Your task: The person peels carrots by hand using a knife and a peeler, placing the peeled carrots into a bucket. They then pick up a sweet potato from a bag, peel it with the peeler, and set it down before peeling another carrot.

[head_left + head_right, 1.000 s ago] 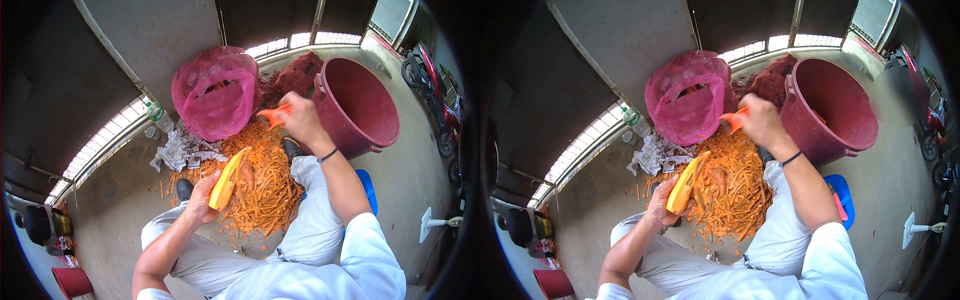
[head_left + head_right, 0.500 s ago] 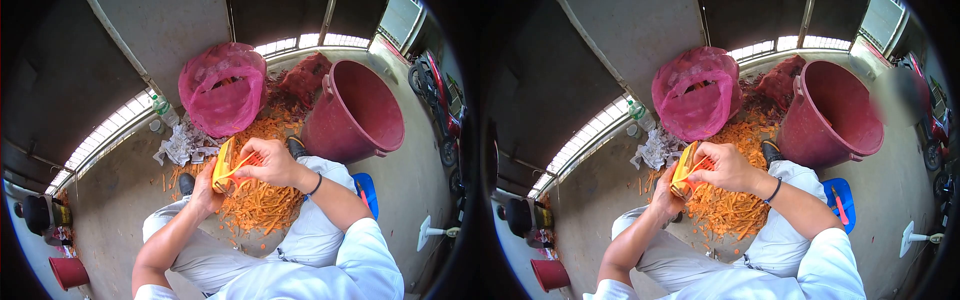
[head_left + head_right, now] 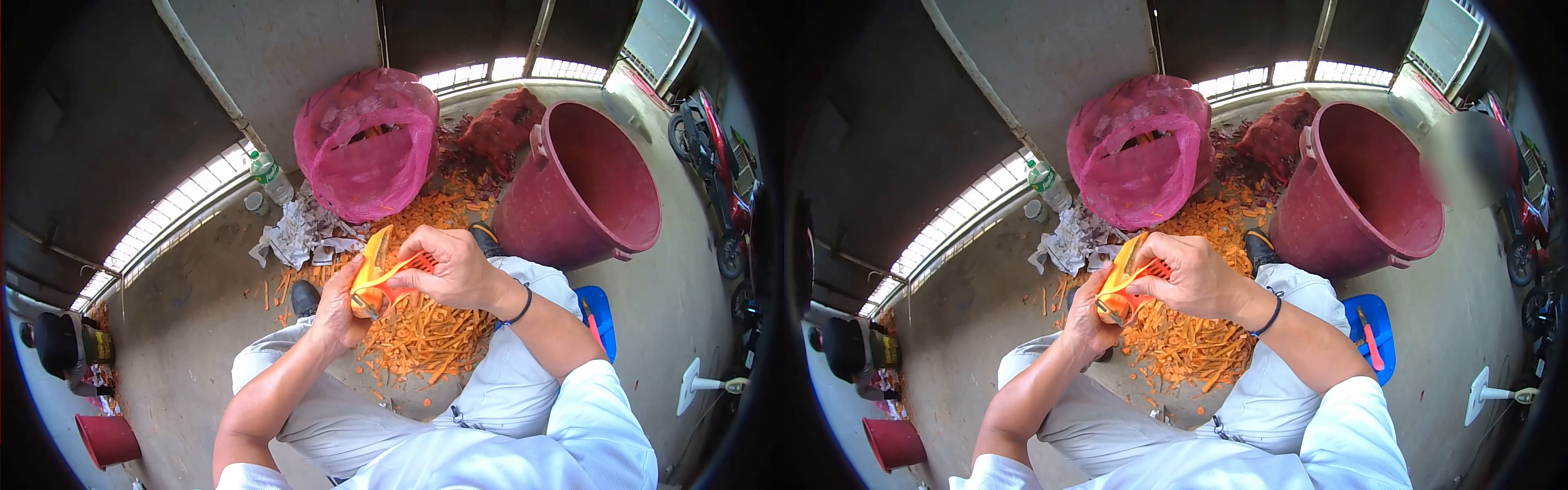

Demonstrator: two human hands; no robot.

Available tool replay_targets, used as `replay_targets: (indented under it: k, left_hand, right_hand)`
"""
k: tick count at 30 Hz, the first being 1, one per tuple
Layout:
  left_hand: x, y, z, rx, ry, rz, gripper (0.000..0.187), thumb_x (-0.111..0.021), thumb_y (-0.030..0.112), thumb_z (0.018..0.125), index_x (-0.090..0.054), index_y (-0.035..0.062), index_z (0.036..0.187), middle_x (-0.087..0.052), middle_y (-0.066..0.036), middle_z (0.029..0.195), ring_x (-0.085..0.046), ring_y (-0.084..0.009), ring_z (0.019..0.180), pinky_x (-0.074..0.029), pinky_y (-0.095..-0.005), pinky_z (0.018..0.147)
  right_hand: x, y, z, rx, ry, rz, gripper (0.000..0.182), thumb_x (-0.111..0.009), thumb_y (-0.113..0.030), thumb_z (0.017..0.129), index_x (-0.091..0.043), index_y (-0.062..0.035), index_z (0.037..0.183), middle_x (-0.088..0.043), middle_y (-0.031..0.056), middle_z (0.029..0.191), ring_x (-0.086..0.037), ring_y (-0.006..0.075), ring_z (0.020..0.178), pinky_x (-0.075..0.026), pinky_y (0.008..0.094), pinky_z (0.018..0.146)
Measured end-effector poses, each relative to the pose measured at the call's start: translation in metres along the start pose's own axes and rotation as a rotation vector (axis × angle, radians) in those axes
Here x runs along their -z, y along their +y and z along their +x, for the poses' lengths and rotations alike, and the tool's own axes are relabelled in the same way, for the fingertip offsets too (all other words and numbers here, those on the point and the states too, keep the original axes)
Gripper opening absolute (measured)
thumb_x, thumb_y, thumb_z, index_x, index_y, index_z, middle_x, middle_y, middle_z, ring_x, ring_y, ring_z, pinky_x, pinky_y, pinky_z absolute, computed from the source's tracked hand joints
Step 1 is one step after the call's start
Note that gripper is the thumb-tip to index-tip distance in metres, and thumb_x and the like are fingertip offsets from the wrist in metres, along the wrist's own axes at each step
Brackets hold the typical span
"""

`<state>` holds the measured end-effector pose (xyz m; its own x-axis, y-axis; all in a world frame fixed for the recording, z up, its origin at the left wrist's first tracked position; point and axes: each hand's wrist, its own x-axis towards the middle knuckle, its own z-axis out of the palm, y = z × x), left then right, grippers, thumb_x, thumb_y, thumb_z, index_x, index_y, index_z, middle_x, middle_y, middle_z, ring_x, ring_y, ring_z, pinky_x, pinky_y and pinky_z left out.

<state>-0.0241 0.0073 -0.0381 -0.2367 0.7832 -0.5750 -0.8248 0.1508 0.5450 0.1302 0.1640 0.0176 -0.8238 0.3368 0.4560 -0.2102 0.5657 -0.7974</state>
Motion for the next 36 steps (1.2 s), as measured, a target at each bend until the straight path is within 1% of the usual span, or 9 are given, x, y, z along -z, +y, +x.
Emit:
replay_targets:
  k: [3,4,6,10,14,19,23,26,36]
  left_hand:
    - [0.028,0.002,0.011,0.150,-0.260,-0.097,0.042,-0.059,0.048,0.102,-0.063,0.0117,0.123,-0.068,-0.009,0.102,-0.062,-0.0195,0.081,-0.048,-0.0338,0.066]
    - [0.020,0.003,0.004,0.147,-0.263,-0.097,0.042,-0.059,0.048,0.102,-0.063,0.0117,0.123,-0.068,-0.009,0.102,-0.062,-0.0195,0.081,-0.048,-0.0338,0.066]
    - [0.004,0.005,-0.009,0.125,-0.036,-0.055,0.042,-0.060,0.047,0.101,-0.063,0.0085,0.117,-0.065,-0.011,0.095,-0.058,-0.0206,0.075,-0.046,-0.0321,0.061]
    - [0.004,0.001,0.006,0.095,0.003,-0.179,0.040,-0.056,0.047,0.104,-0.065,0.0093,0.114,-0.068,-0.008,0.098,-0.062,-0.0199,0.078,-0.045,-0.0300,0.057]
    - [-0.003,0.002,0.002,0.036,0.029,-0.116,0.037,-0.050,0.045,0.107,-0.061,0.0114,0.117,-0.069,-0.006,0.097,-0.066,-0.0209,0.081,-0.054,-0.0386,0.072]
    - [-0.003,0.000,0.005,0.062,0.060,-0.171,0.034,-0.052,0.044,0.106,-0.062,0.0145,0.119,-0.069,-0.007,0.099,-0.067,-0.0218,0.082,-0.054,-0.0393,0.072]
    - [0.006,0.001,0.003,0.086,-0.096,-0.156,0.041,-0.056,0.047,0.103,-0.064,0.0108,0.120,-0.069,-0.011,0.104,-0.065,-0.0229,0.088,-0.050,-0.0370,0.072]
    - [0.019,-0.002,0.006,0.122,-0.198,-0.095,0.042,-0.056,0.049,0.103,-0.063,0.0103,0.119,-0.068,-0.013,0.102,-0.063,-0.0236,0.085,-0.049,-0.0366,0.072]
    - [-0.016,-0.003,-0.006,0.092,-0.042,0.079,0.044,-0.049,0.053,0.106,-0.061,0.0196,0.132,-0.069,-0.003,0.111,-0.066,-0.0190,0.087,-0.051,-0.0403,0.074]
  right_hand:
    - [0.016,0.004,-0.001,-0.166,0.100,0.010,0.022,-0.085,-0.007,0.084,-0.066,-0.0005,0.094,-0.071,0.0072,0.083,-0.069,0.0106,0.071,-0.055,0.0270,0.062]
    - [0.034,0.015,0.002,-0.110,0.199,-0.086,0.021,-0.083,-0.003,0.085,-0.065,-0.0001,0.095,-0.072,0.0073,0.086,-0.070,0.0102,0.075,-0.057,0.0269,0.065]
    - [0.042,0.023,0.000,-0.203,0.268,0.042,0.021,-0.082,0.000,0.085,-0.065,-0.0004,0.096,-0.072,0.0061,0.088,-0.070,0.0090,0.079,-0.056,0.0249,0.068]
    - [0.020,0.013,-0.010,-0.138,0.088,0.096,0.025,-0.086,-0.002,0.082,-0.064,-0.0009,0.095,-0.070,0.0029,0.086,-0.065,0.0061,0.075,-0.054,0.0241,0.065]
    - [0.000,0.003,-0.007,0.043,0.027,-0.004,0.026,-0.086,-0.014,0.084,-0.065,-0.0025,0.094,-0.069,0.0091,0.080,-0.070,0.0160,0.069,-0.054,0.0300,0.060]
    - [-0.001,0.004,-0.005,0.095,0.012,-0.043,0.025,-0.086,-0.012,0.083,-0.066,-0.0028,0.095,-0.068,0.0111,0.081,-0.071,0.0240,0.070,-0.055,0.0316,0.060]
    - [0.013,0.006,-0.001,0.137,0.045,-0.077,0.025,-0.086,-0.011,0.083,-0.066,-0.0021,0.095,-0.070,0.0095,0.082,-0.071,0.0191,0.070,-0.054,0.0308,0.061]
    - [0.034,0.017,-0.003,-0.034,0.180,-0.032,0.025,-0.084,0.001,0.084,-0.063,-0.0015,0.098,-0.072,0.0042,0.089,-0.070,0.0084,0.080,-0.057,0.0241,0.067]
    - [0.008,0.006,-0.003,-0.037,-0.056,0.071,0.028,-0.088,-0.010,0.082,-0.066,0.0001,0.096,-0.073,0.0085,0.089,-0.072,0.0122,0.078,-0.056,0.0258,0.069]
